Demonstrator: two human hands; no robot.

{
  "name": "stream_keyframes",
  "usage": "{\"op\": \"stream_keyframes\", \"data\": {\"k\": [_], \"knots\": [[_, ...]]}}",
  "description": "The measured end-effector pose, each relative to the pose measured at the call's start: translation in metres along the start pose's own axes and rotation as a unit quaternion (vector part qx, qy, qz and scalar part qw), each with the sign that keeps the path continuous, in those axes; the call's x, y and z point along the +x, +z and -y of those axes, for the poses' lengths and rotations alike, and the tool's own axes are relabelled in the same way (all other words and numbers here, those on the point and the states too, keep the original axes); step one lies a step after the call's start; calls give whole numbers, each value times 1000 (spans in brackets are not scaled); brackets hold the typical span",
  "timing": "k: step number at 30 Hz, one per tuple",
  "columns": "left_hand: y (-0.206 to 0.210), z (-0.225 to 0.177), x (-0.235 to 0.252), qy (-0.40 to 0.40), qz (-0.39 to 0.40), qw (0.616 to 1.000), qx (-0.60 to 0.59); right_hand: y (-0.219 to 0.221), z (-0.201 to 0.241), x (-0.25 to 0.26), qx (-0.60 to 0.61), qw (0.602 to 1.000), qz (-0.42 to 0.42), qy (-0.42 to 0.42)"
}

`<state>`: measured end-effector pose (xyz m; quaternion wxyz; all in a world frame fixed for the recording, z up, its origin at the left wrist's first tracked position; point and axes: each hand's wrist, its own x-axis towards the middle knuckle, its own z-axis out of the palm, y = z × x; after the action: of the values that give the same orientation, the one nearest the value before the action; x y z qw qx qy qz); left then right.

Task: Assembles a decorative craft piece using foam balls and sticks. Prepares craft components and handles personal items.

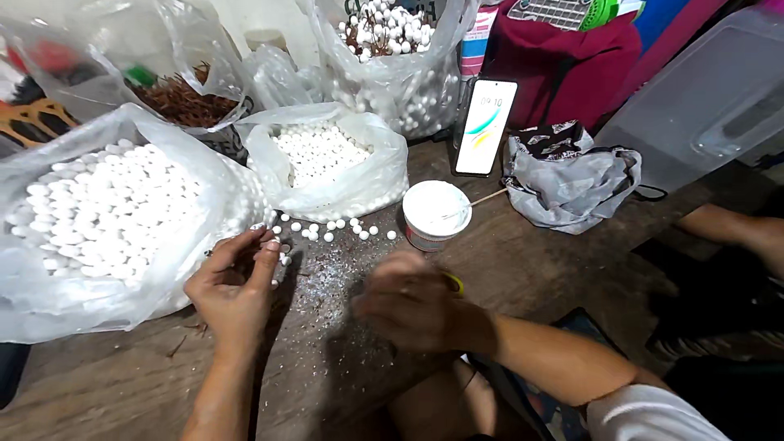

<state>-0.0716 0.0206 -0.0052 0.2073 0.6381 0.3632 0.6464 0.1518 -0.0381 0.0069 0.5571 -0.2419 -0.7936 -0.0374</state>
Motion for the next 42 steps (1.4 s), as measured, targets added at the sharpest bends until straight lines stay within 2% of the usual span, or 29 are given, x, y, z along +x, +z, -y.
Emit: {"op": "stream_keyframes", "data": {"k": [2,4,9,13,19,23,29,34,37,39,42], "knots": [[-5,0,2,-1,-8,1000,-2,15,6,16,32,997,76,-12],[-8,-1,4,-4,-14,1000,-2,27,9,33,30,990,134,12],[-12,-9,9,-7,-32,999,-24,52,-6,54,103,953,227,173],[-15,-21,14,-43,-62,996,-36,54,-23,56,95,945,222,219],[-21,-22,26,-92,-86,985,-121,67,-42,44,71,953,245,165],[-21,-19,27,-87,-83,983,-138,84,-45,54,92,936,326,97],[-19,-18,25,-91,-74,985,-130,111,-38,62,71,899,429,54],[-19,-15,23,-81,-56,989,-110,98,-46,58,44,906,416,64],[-18,-19,20,-88,-21,991,-99,82,-52,55,7,898,425,114],[-13,-22,16,-88,6,992,-95,72,-55,51,-1,910,389,147],[-9,-12,10,-61,38,995,-73,60,-55,49,52,930,293,217]]}}
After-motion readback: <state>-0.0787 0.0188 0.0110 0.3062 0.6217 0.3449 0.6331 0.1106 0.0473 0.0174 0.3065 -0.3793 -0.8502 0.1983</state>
